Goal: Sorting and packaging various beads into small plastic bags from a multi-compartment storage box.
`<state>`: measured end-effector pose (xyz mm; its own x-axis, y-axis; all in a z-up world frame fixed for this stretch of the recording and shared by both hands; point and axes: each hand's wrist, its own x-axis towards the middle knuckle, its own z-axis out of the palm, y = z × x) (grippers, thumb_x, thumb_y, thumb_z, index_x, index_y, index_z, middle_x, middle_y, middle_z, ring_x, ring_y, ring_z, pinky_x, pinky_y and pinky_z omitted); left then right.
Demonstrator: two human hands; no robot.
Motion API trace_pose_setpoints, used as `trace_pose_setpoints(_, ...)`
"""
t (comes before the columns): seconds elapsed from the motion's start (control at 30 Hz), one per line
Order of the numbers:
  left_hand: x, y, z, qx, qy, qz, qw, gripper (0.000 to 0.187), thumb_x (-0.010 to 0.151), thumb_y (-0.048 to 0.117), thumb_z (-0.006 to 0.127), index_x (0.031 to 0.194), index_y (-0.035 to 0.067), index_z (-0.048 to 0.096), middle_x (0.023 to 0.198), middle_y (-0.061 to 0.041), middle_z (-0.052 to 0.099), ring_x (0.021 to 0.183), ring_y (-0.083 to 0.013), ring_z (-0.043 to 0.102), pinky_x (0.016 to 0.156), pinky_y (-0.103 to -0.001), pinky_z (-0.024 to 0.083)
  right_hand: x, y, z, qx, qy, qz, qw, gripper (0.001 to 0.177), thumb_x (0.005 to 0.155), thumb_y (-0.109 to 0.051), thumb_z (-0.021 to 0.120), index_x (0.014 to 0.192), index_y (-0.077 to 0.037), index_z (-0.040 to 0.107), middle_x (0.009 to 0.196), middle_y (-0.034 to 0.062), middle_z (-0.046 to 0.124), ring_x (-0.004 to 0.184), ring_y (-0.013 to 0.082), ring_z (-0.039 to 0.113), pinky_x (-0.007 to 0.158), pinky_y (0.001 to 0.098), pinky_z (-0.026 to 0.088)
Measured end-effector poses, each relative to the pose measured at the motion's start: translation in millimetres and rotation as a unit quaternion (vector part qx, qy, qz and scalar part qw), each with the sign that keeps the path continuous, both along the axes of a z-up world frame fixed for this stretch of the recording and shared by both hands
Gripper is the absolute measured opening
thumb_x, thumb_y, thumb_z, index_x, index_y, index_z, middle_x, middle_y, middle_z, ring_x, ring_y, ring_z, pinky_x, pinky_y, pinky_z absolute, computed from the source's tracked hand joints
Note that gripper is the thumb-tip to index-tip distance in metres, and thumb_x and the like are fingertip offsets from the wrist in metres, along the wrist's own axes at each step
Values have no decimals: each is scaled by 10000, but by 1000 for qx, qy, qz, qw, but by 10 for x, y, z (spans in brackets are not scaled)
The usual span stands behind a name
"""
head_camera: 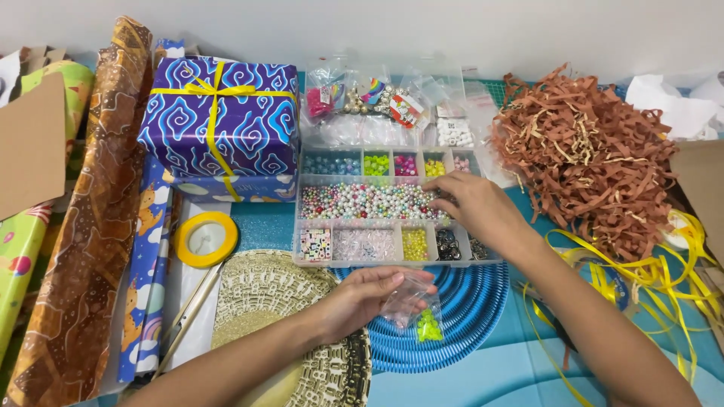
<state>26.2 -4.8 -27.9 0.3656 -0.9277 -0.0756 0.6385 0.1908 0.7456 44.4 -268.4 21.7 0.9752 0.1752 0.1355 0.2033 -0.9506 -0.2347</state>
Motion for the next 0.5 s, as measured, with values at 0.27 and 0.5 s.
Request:
trace_pose_setpoints(0.27,-1,-8,-10,2,-15,1,1000,399,998,281,586,1303,33,651,1286,-158,697,1097,-288,683,1089,-437,500,-7,1,-99,-10,-45,8,999,255,939,-218,716,1144,-68,739,1116,111,759,977,264,736,825,439,631)
trace_pose_setpoints(0.5,0,-2,15,5,-17,6,1000,419,1009,294,561,1319,24,644,1301,-155,685,1099,-281,677,1054,-445,520,-154,-25,-21,20,-150,67,986,170,955,-187,726,1067,-60,733,1042,87,762,911,212,731,823,362,600)
